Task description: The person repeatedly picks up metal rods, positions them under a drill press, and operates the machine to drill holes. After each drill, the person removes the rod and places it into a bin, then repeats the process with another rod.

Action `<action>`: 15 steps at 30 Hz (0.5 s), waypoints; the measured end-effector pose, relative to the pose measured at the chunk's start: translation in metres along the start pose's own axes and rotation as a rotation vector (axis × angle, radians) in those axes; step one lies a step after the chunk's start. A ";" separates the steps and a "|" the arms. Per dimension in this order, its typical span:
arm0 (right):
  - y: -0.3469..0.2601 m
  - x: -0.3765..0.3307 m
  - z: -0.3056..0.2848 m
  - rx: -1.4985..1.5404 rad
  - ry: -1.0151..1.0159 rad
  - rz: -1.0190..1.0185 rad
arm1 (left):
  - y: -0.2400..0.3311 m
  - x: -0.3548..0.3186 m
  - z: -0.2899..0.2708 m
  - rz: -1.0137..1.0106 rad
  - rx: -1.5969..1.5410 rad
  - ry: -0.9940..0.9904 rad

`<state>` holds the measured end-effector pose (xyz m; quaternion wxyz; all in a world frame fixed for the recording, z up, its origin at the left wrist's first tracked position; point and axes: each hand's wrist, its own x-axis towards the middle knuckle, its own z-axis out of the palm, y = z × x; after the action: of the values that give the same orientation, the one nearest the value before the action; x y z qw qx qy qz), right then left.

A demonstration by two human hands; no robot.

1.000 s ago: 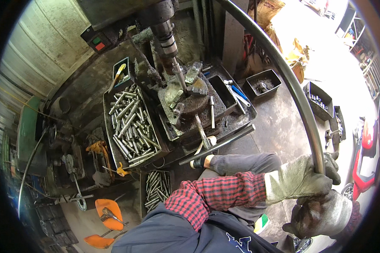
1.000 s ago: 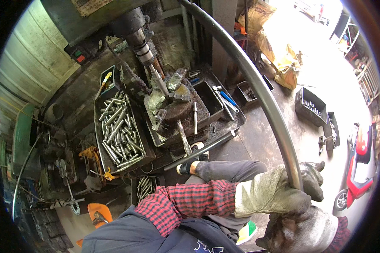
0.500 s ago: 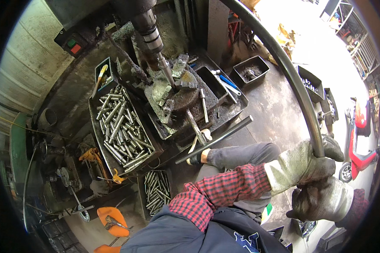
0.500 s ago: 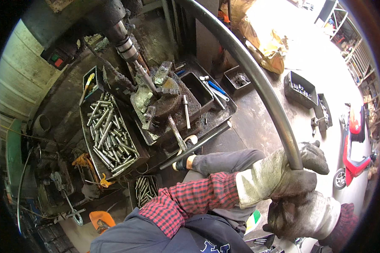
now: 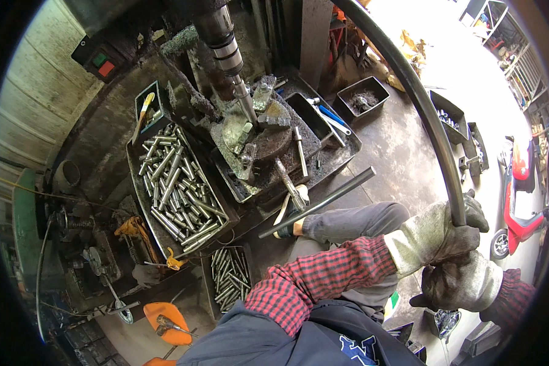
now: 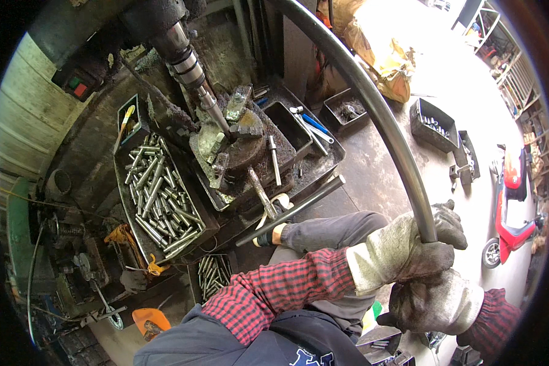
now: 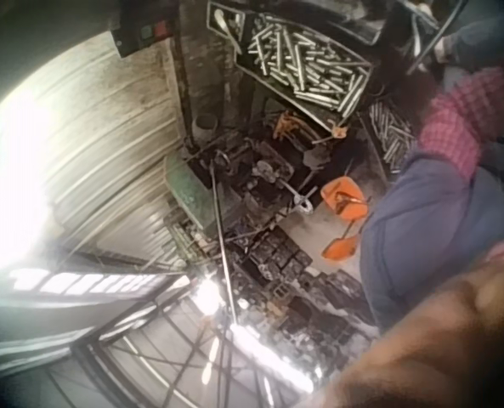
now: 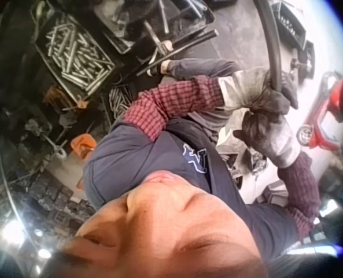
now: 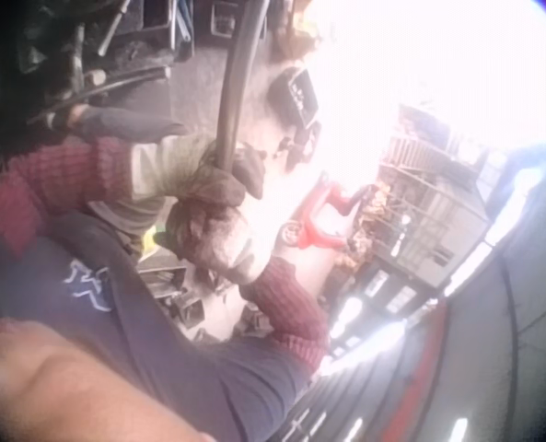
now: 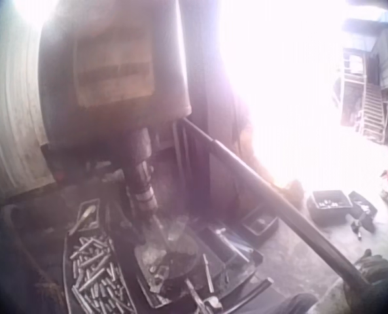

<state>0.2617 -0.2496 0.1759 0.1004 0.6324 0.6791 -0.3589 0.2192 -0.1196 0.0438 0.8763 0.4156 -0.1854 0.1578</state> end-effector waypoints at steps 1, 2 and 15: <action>-0.001 0.002 0.000 0.072 0.013 0.050 | -0.001 -0.001 -0.001 0.026 0.032 0.010; -0.002 0.004 0.001 0.144 0.030 0.099 | -0.002 -0.001 -0.002 0.013 0.028 0.006; -0.010 -0.020 -0.016 -0.136 0.170 -0.131 | 0.029 -0.001 0.006 -0.068 0.157 0.083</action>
<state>0.2614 -0.2549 0.2031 0.0613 0.6065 0.7478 -0.2629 0.2043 -0.1065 0.0662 0.8527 0.4823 -0.1220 0.1593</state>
